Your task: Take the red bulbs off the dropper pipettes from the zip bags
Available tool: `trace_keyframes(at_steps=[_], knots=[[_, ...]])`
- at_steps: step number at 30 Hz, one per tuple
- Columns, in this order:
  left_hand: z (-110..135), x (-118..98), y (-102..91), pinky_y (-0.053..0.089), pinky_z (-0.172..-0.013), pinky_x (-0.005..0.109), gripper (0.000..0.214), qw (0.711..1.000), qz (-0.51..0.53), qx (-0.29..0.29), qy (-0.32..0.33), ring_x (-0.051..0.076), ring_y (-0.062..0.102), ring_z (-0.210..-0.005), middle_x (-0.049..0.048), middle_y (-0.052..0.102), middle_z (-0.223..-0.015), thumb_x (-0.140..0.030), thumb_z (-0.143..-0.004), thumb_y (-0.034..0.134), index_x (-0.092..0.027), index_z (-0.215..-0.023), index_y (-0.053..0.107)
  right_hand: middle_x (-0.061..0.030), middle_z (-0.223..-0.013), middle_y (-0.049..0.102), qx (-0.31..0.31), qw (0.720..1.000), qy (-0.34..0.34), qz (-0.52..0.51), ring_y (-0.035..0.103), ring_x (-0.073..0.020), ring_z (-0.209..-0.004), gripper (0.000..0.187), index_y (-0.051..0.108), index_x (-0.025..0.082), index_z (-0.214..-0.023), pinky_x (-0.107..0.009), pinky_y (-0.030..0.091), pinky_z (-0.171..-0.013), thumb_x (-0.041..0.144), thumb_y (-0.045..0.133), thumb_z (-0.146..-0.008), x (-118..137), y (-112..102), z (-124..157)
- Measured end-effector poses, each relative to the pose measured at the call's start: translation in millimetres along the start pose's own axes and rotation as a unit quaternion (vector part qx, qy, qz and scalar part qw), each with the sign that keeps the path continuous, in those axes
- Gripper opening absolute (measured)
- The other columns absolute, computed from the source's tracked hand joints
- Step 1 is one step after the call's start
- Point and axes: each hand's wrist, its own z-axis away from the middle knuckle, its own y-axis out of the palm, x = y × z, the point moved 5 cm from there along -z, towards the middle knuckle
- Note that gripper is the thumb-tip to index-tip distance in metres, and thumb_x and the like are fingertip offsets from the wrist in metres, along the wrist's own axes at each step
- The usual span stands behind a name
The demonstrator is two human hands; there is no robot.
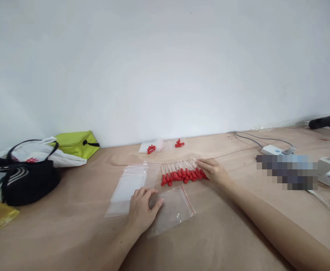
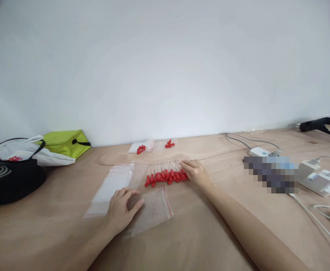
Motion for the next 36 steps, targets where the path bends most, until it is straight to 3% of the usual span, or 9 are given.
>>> trace_keyframes(at_steps=[8, 14, 17, 19, 21, 25, 29, 32, 36], knots=[[0.7, -7.3, 3.9, 0.039, -0.07, 0.036, 0.017, 0.998, -0.006, 0.064, 0.004, 0.021, 0.052, -0.076, 0.0018, 0.057, -0.075, -0.035, -0.076, 0.051, -0.019, -0.069, 0.054, -0.0087, -0.099, 0.064, 0.093, 0.993, -0.051, 0.057, 0.059, -0.0178, -0.083, 0.028, 0.062, 0.021, -0.102, -0.034, 0.046, -0.074, 0.021, 0.038, -0.087, 4.8, 13.9, 12.6], [4.7, -8.4, -10.9, 0.041, -0.06, 0.028, 0.018, 0.993, 0.099, 0.064, 0.021, 0.014, 0.049, -0.053, -0.0039, 0.053, -0.058, -0.033, -0.084, 0.035, -0.021, -0.083, 0.048, -0.008, -0.091, 0.062, 0.044, 0.998, 0.037, -0.015, 0.058, -0.0162, -0.081, 0.026, 0.061, 0.02, -0.096, -0.029, 0.047, -0.07, 0.023, 0.038, -0.086, 5.3, 11.4, 11.3], [-0.9, 10.2, -28.4, 0.042, -0.056, 0.024, 0.025, 0.989, 0.147, -0.021, -0.027, 0.014, 0.052, -0.055, -0.0023, 0.057, -0.065, -0.037, -0.083, 0.033, -0.021, -0.092, 0.05, -0.0082, -0.087, 0.062, 0.009, 0.996, 0.083, -0.028, 0.058, -0.0161, -0.079, 0.023, 0.06, 0.018, -0.094, -0.028, 0.045, -0.069, 0.024, 0.04, -0.085, 1.4, 7.8, 9.9], [-5.1, 29.6, -40.6, 0.042, -0.055, 0.024, 0.029, 0.98, 0.154, -0.099, -0.073, 0.014, 0.052, -0.056, 0.0001, 0.059, -0.07, -0.039, -0.079, 0.035, -0.019, -0.089, 0.053, -0.0077, -0.085, 0.062, -0.003, 0.995, 0.1, -0.009, 0.058, -0.016, -0.076, 0.022, 0.06, 0.017, -0.092, -0.029, 0.042, -0.07, 0.025, 0.041, -0.084, 0.2, 4.9, 9.2], [-8.3, 49.8, -46.7, 0.041, -0.051, 0.023, 0.032, 0.973, 0.145, -0.136, -0.12, 0.014, 0.05, -0.051, -0.0004, 0.055, -0.062, -0.042, -0.076, 0.036, -0.018, -0.082, 0.056, -0.0068, -0.083, 0.063, -0.01, 0.993, 0.118, 0.028, 0.057, -0.0163, -0.076, 0.021, 0.061, 0.018, -0.089, -0.031, 0.038, -0.07, 0.027, 0.042, -0.084, -0.3, 1.9, 9.2], [-9.2, 79.7, -44.1, 0.041, -0.05, 0.025, 0.03, 0.967, 0.071, -0.114, -0.217, 0.016, 0.048, -0.048, -0.0024, 0.046, -0.052, -0.034, -0.072, 0.039, -0.017, -0.087, 0.059, -0.005, -0.08, 0.064, -0.018, 0.986, 0.148, 0.074, 0.055, -0.0173, -0.078, 0.02, 0.062, 0.02, -0.084, -0.032, 0.032, -0.072, 0.029, 0.044, -0.083, 0.6, -1.9, 12.2], [-5.6, 77.6, -39.1, 0.044, -0.074, 0.037, 0.032, 0.963, -0.094, -0.075, -0.239, 0.025, 0.055, -0.085, 0.0102, 0.055, -0.092, -0.019, -0.071, 0.041, -0.017, -0.095, 0.061, -0.0051, -0.079, 0.063, -0.018, 0.985, 0.156, 0.071, 0.054, -0.0184, -0.079, 0.021, 0.063, 0.02, -0.083, -0.034, 0.033, -0.073, 0.031, 0.045, -0.083, 4.1, -4.1, 17.3], [-2.7, 61.0, -39.6, 0.035, -0.085, 0.05, 0.033, 0.954, -0.191, -0.102, -0.207, 0.033, 0.042, -0.11, 0.0149, 0.043, -0.12, -0.024, -0.078, 0.041, -0.019, -0.105, 0.059, -0.0067, -0.085, 0.062, 0.017, 0.992, 0.126, 0.023, 0.054, -0.0185, -0.081, 0.024, 0.062, 0.019, -0.091, -0.033, 0.037, -0.074, 0.036, 0.046, -0.082, 12.5, -2.9, 19.1], [-4.6, 23.1, -27.4, 0.028, -0.095, 0.048, 0.033, 0.977, -0.184, -0.109, -0.015, 0.03, 0.035, -0.12, 0.0129, 0.043, -0.127, -0.03, -0.082, 0.041, -0.019, -0.11, 0.056, -0.0116, -0.112, 0.055, 0.092, 0.995, 0.048, 0.003, 0.049, -0.0225, -0.102, 0.048, 0.051, 0.019, -0.116, -0.037, 0.039, -0.084, 0.048, 0.05, -0.078, 33.0, 5.1, 16.5]])
